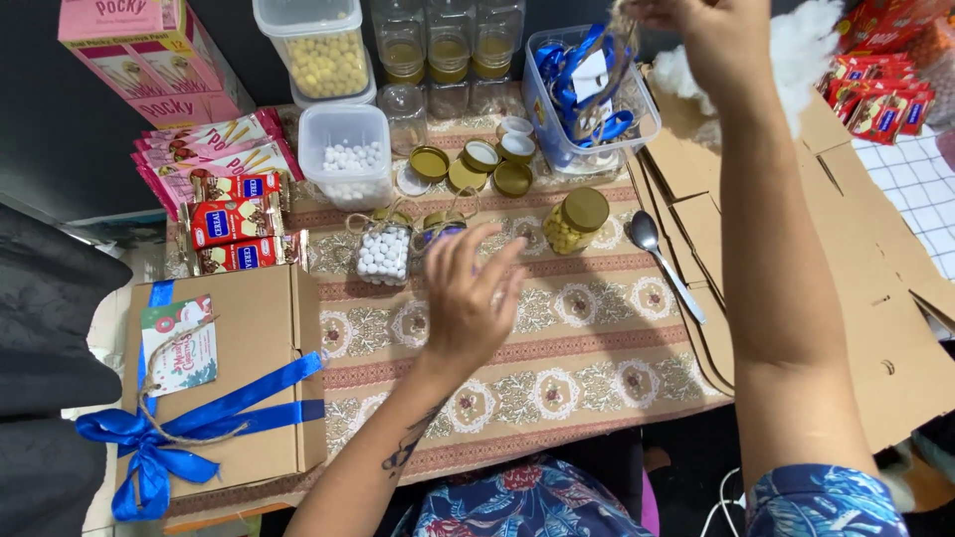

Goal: The person ties twine around the necks of three small glass jars filled with white, purple, and yellow candies. They secure each jar with a bow and place them on the table.

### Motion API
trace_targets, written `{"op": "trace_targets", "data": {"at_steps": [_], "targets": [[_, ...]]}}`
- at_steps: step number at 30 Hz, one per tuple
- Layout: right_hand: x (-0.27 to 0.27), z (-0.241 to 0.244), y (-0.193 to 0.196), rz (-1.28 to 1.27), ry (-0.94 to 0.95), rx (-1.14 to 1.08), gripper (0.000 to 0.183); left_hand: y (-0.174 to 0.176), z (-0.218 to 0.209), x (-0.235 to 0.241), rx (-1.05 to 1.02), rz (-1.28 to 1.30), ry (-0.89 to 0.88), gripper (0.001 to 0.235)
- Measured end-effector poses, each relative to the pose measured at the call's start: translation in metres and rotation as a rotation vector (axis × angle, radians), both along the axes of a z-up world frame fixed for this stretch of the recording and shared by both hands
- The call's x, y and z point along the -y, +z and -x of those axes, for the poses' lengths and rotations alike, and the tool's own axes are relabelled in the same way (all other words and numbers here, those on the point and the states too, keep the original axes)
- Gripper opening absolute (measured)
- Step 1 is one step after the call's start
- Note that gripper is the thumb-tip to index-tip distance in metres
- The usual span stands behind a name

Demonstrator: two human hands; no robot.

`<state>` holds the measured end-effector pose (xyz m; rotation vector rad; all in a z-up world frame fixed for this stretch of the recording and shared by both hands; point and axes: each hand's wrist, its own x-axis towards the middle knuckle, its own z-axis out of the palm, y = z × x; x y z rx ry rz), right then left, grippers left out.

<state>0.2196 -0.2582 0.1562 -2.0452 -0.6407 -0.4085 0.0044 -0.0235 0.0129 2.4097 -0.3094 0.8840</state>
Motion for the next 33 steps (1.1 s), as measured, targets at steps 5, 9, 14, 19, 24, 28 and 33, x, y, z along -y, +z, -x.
{"op": "trace_targets", "data": {"at_steps": [5,9,14,19,24,28,33], "targets": [[-0.007,0.005,-0.007,-0.152,0.122,-0.119,0.016,0.064,-0.04,0.041,-0.058,0.465,-0.353,0.018],[-0.001,-0.002,-0.025,-0.175,0.122,-0.105,0.012,0.085,-0.125,0.064,-0.18,0.552,-0.24,0.024],[0.012,-0.011,-0.054,-0.256,0.117,-0.202,0.016,0.079,-0.201,0.083,-0.368,0.615,-0.237,0.029],[0.016,-0.008,-0.065,-0.379,0.17,-0.294,0.015,0.077,-0.204,0.084,-0.383,0.682,-0.229,0.026],[0.003,0.002,-0.061,-0.392,0.295,-0.244,0.008,0.066,-0.22,0.084,-0.493,0.731,-0.148,0.023],[-0.001,-0.004,-0.07,0.0,0.16,0.016,0.03,0.08,-0.211,0.073,-0.462,0.915,-0.295,0.015],[0.015,-0.043,-0.112,0.401,0.022,0.171,0.011,0.107,-0.189,0.044,-0.399,1.053,-0.303,0.013]]}}
